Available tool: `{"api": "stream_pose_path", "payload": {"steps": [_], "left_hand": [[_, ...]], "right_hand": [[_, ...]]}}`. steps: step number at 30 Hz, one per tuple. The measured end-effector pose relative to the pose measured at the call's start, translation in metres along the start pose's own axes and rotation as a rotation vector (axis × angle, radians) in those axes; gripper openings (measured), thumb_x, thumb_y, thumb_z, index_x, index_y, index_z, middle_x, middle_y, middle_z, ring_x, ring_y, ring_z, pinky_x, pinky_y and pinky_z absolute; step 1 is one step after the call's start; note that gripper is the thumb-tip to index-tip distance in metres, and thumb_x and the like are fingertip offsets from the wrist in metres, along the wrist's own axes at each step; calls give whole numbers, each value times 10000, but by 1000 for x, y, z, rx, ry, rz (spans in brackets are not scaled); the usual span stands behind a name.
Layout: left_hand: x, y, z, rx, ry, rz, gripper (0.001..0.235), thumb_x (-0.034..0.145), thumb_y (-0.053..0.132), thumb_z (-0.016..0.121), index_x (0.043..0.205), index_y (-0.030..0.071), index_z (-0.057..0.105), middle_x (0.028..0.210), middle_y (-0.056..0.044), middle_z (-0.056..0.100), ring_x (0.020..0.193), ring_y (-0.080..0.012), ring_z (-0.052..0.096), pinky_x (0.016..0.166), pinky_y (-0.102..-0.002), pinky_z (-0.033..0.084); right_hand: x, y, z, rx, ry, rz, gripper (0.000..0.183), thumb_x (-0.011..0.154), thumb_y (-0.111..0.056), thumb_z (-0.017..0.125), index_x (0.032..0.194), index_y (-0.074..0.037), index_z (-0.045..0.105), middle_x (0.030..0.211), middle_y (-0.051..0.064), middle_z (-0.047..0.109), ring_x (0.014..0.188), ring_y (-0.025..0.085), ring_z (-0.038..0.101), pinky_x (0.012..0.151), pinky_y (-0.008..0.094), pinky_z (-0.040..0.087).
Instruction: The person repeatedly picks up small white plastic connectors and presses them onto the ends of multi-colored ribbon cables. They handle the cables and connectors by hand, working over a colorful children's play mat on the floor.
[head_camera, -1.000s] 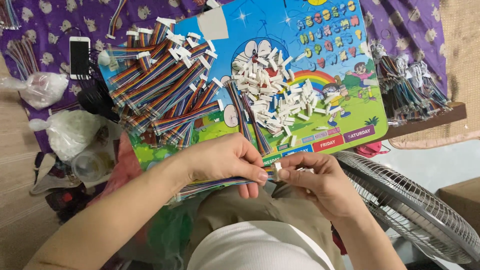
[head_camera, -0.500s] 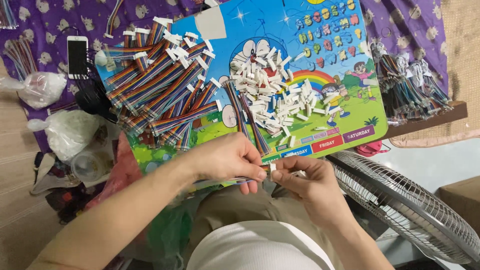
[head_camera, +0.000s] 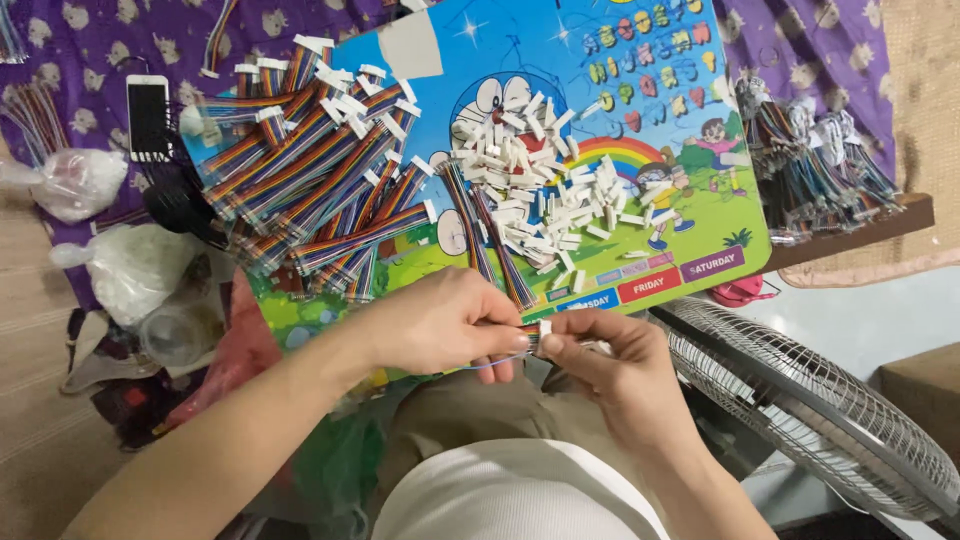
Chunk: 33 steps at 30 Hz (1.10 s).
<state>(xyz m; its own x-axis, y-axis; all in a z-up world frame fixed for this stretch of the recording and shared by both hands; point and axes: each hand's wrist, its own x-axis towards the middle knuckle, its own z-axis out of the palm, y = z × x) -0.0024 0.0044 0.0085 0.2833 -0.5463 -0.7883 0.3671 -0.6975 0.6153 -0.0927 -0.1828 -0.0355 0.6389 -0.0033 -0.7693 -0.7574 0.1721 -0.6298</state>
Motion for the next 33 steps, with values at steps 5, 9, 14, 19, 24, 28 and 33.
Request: {"api": "stream_pose_path", "payload": {"steps": [5, 9, 14, 19, 24, 28, 33], "left_hand": [[7, -4, 5, -2, 49, 38, 253, 892, 203, 601, 701, 80, 714, 694, -21, 767, 588, -85, 726, 632, -227, 551], [7, -5, 11, 34, 127, 57, 309, 917, 211, 581, 632, 117, 655, 598, 19, 717, 570, -65, 686, 634, -249, 519], [5, -4, 7, -2, 103, 94, 292, 918, 304, 566, 695, 127, 629, 663, 28, 732, 593, -62, 679, 641, -246, 514], [2, -13, 3, 130, 110, 21, 216, 884, 360, 623, 777, 172, 624, 676, 61, 718, 600, -76, 586, 584, -267, 407], [-3, -16, 1, -65, 134, 196, 168, 870, 130, 578, 815, 37, 708, 634, -61, 721, 580, -146, 719, 605, -232, 564], [-1, -22, 7, -76, 131, 208, 159, 860, 134, 591, 809, 34, 705, 634, -67, 717, 583, -152, 717, 595, -242, 558], [-5, -29, 4, -170, 186, 246, 148, 834, 180, 624, 842, 50, 696, 705, -88, 743, 649, -162, 729, 644, -267, 566]], "right_hand": [[3, 2, 2, -37, 7, -52, 69, 783, -20, 764, 835, 25, 752, 659, 50, 638, 537, 91, 420, 477, 228, 285], [4, 2, 2, 84, 22, 7, 78, 784, 0, 749, 843, 46, 727, 598, 51, 554, 438, 82, 299, 388, 231, 184], [7, -1, 0, 107, -6, 2, 77, 795, -10, 733, 848, 45, 718, 614, 60, 576, 445, 75, 280, 402, 228, 147], [10, 3, 2, 127, -5, -30, 100, 808, -31, 723, 884, 33, 711, 554, 44, 501, 397, 78, 258, 368, 219, 109], [2, -4, 15, 148, 43, -101, 174, 754, 39, 746, 903, 117, 696, 610, 95, 505, 357, 72, 367, 325, 180, 245], [8, 7, 13, 138, 38, -92, 165, 765, 39, 735, 911, 108, 697, 621, 88, 529, 377, 60, 354, 329, 175, 239], [2, -5, 16, 140, 14, -61, 172, 766, 49, 723, 924, 113, 702, 603, 100, 519, 380, 70, 348, 334, 190, 234]]}}
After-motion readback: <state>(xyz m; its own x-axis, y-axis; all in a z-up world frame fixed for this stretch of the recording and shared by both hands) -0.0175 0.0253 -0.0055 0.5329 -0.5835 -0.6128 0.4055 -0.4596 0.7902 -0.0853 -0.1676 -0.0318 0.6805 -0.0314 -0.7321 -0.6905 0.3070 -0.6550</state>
